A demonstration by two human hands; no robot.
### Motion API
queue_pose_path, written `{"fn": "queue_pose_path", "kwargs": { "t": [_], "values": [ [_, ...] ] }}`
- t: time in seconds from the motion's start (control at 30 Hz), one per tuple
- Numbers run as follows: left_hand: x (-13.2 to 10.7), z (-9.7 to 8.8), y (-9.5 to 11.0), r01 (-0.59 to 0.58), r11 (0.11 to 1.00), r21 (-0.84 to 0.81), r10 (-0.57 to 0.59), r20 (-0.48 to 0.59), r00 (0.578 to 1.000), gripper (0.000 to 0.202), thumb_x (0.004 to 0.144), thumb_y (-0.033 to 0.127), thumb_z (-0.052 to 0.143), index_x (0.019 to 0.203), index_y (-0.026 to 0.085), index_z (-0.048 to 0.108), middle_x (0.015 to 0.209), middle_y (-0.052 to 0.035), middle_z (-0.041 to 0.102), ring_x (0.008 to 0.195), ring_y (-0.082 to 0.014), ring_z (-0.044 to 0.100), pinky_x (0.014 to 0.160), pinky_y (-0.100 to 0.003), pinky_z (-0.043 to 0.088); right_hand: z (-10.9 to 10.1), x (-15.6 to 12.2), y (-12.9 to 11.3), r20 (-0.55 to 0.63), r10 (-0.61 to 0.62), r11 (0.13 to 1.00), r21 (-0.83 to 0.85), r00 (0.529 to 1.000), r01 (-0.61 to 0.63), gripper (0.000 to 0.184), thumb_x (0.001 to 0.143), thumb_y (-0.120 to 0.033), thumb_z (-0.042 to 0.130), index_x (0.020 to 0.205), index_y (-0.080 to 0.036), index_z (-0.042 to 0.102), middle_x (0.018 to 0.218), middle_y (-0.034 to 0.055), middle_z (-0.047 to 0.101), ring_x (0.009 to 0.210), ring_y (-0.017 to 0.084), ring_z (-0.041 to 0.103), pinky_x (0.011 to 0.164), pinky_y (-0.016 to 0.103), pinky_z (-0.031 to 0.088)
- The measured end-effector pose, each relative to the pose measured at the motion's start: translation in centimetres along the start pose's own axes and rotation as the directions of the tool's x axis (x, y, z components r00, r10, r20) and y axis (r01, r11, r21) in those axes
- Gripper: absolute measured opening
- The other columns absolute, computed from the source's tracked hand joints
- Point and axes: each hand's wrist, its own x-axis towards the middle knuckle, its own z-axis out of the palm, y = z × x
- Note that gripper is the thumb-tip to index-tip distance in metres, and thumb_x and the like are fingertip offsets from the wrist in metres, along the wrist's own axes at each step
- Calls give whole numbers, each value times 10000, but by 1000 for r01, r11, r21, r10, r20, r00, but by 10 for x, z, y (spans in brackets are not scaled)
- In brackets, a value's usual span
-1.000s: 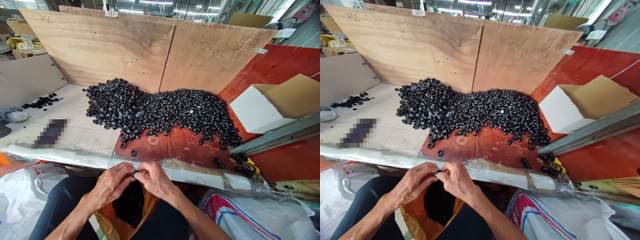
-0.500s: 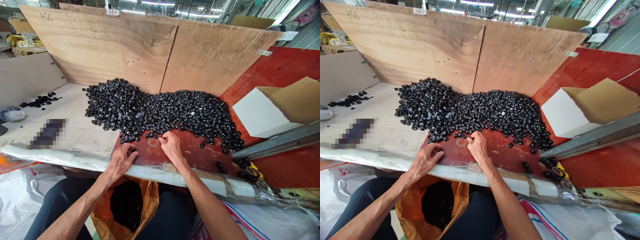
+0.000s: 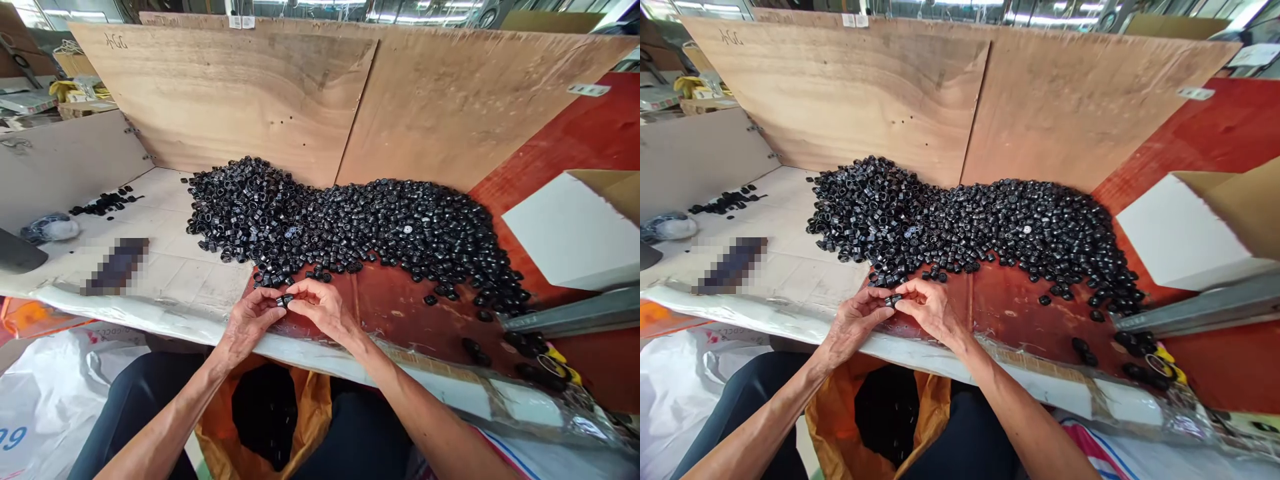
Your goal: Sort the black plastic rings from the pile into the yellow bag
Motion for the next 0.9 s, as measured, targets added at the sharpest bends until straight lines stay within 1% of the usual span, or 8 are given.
{"fn": "queue_pose_path", "kwargs": {
  "t": [0.1,0.2,0.3,0.43,0.57,0.73,0.8,0.9],
  "values": [
    [-2,0,-3,-54,996,69,55,-13,998,342,773,367,886,1026,190,740,844,-1,739,763,-140,678,741,-266,567,1,1,5,4,-117,985,-125,993,117,146,874,-299,786,1001,-231,807,996,36,809,884,205,733,816,322,567],
    [-4,0,-5,-113,981,158,116,-6,993,306,817,390,848,1030,200,736,946,-22,767,832,-164,703,796,-300,590,0,1,9,16,-266,941,-210,964,264,89,913,-277,777,980,-234,815,987,45,807,914,217,734,865,340,560],
    [-6,0,-6,-156,958,240,158,10,987,259,876,395,793,1047,209,734,1062,-45,779,957,-196,726,897,-340,597,1,1,13,10,-333,912,-252,943,324,77,939,-273,770,992,-230,805,967,44,799,885,211,730,838,330,556],
    [-7,-1,-7,-192,928,320,194,27,981,220,911,366,763,1068,215,736,1097,-52,772,1031,-216,731,952,-360,595,2,-2,10,38,-345,896,-283,938,341,64,972,-260,741,1005,-225,783,961,41,784,855,198,713,797,311,548],
    [-7,-3,-10,-199,917,345,204,23,979,196,907,334,769,1062,218,740,1091,-49,766,1045,-214,726,991,-368,576,1,-4,4,38,-342,902,-267,939,339,68,973,-238,732,1014,-231,786,975,43,773,887,202,709,827,321,555],
    [-4,-2,-9,-137,965,225,144,-14,989,234,836,346,818,1002,201,742,1023,-38,767,964,-199,722,896,-339,599,1,-4,5,35,-394,895,-212,919,392,98,968,-246,725,1020,-231,808,1011,60,759,916,202,711,861,337,574],
    [-4,-1,-9,-123,975,187,128,-16,992,252,822,349,826,1002,196,737,1018,-38,768,948,-196,720,882,-335,604,2,-4,5,30,-360,915,-182,932,359,107,968,-258,723,1022,-234,812,1032,62,753,926,199,711,856,333,578],
    [-4,-2,-10,-137,960,243,144,-10,990,231,840,331,815,1019,203,744,1039,-38,767,971,-196,716,909,-335,594,3,-5,1,24,-288,947,-143,957,288,100,969,-274,716,975,-237,809,998,55,749,905,195,710,804,316,578]
  ]
}}
